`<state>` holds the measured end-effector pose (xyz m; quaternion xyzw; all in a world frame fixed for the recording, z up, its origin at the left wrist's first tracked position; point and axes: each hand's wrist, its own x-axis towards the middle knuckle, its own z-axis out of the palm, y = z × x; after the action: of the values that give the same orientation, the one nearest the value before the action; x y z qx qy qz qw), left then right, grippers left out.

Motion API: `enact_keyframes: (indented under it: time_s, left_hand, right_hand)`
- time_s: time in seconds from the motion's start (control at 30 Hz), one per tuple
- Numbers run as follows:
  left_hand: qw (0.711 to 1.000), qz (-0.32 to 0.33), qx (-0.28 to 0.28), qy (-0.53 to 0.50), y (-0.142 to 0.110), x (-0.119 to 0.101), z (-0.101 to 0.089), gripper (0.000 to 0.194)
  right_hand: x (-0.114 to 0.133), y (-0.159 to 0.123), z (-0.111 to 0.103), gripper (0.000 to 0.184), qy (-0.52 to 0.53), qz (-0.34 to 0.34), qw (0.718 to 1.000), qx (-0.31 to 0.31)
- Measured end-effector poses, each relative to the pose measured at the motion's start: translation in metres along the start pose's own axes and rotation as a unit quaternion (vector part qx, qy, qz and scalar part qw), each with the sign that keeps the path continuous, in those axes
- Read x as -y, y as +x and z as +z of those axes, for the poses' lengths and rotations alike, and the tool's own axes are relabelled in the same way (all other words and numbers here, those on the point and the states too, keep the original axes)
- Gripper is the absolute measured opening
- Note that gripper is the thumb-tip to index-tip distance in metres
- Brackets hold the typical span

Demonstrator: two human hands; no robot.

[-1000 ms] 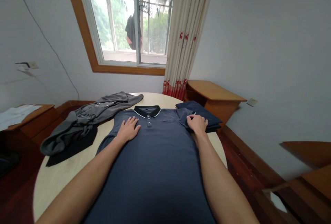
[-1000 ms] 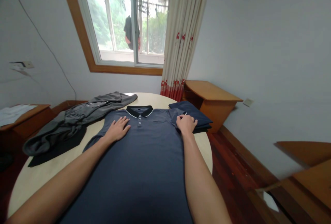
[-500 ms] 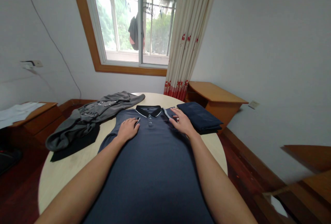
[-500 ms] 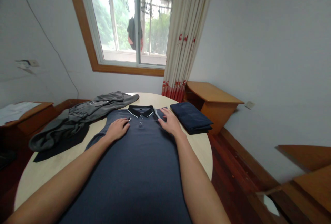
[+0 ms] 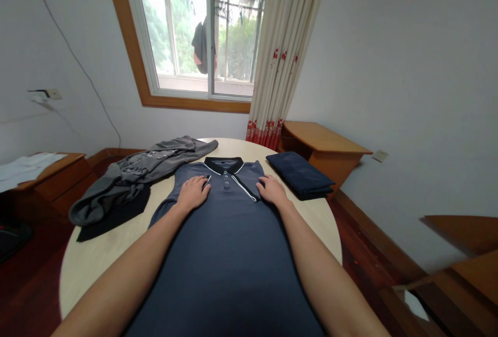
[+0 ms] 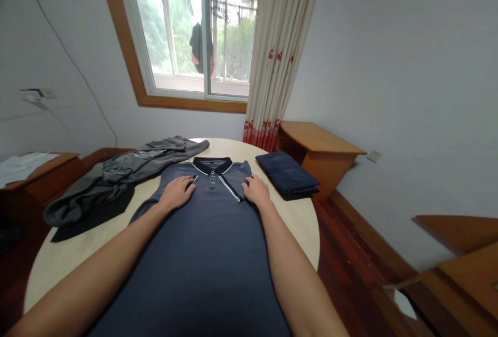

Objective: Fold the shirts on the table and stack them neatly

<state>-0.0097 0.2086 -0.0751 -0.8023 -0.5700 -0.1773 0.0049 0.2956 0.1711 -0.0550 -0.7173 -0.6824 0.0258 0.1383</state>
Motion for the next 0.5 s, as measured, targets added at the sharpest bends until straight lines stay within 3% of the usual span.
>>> enact_keyframes:
  time_s: [0.13,0.33,0.5]
  left_hand:
    - [1.0,0.0,0.005,-0.001,0.0,0.0,-0.001,0.048]
    - [1.0,0.002,0.001,-0.001,0.001,0.002,0.002,0.048]
    - [1.0,0.002,0.004,0.001,0.001,0.002,0.002,0.048]
  right_hand:
    - [-0.009,0.005,0.001,0.038,0.031,0.059,0.998,-0.019]
    - [-0.018,0.015,0.006,0.04,0.176,0.09,0.98,-0.03]
    - [-0.023,0.015,0.002,0.044,0.161,0.116,0.978,-0.064]
